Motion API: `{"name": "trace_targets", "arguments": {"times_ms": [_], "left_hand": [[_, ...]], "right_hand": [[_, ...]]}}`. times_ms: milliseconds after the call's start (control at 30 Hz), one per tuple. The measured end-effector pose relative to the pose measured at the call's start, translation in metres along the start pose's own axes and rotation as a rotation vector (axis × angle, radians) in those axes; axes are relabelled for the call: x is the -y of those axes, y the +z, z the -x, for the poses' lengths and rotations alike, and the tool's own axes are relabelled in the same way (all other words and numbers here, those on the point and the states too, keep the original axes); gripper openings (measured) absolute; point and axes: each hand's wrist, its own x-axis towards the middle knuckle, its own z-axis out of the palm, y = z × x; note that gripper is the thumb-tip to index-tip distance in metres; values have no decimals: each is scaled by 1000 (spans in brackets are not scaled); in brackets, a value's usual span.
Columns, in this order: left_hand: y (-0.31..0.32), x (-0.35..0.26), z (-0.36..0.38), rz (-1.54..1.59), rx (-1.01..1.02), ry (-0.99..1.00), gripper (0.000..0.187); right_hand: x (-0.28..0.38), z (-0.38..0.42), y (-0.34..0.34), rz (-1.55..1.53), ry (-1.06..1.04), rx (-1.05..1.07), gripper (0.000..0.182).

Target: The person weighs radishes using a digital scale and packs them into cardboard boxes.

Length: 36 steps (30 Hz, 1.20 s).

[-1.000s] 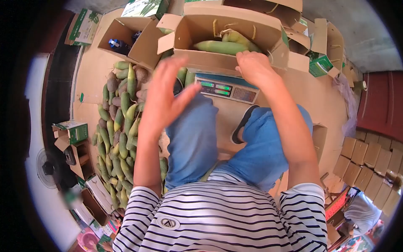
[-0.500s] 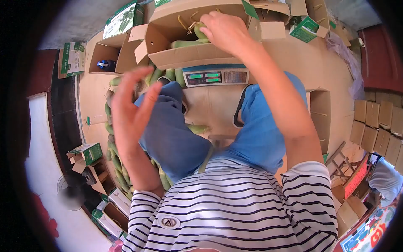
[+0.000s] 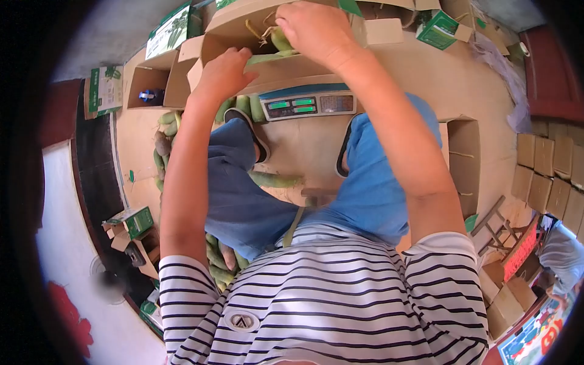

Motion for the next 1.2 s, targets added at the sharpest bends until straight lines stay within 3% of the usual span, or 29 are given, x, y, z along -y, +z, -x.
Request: {"name": "trace_targets", "arguments": {"times_ms": [167, 333, 533, 800, 1200], "left_hand": [[-10, 2, -1, 44, -115, -15, 36], [-14, -9, 1, 22, 53, 8, 37], [-16, -9, -1, 30, 80, 23, 39], [-20, -26, -8, 73, 102, -87, 19], [-18, -44, -15, 181, 145, 0, 45]], "right_hand": [[6, -4, 0, -36, -4, -2, 14], [15, -5, 1, -79, -8, 59, 13], [10, -5, 8, 4, -74, 61, 16], [6, -3, 13, -50, -5, 137, 20], [29, -4, 11, 32, 96, 404, 21]]}}
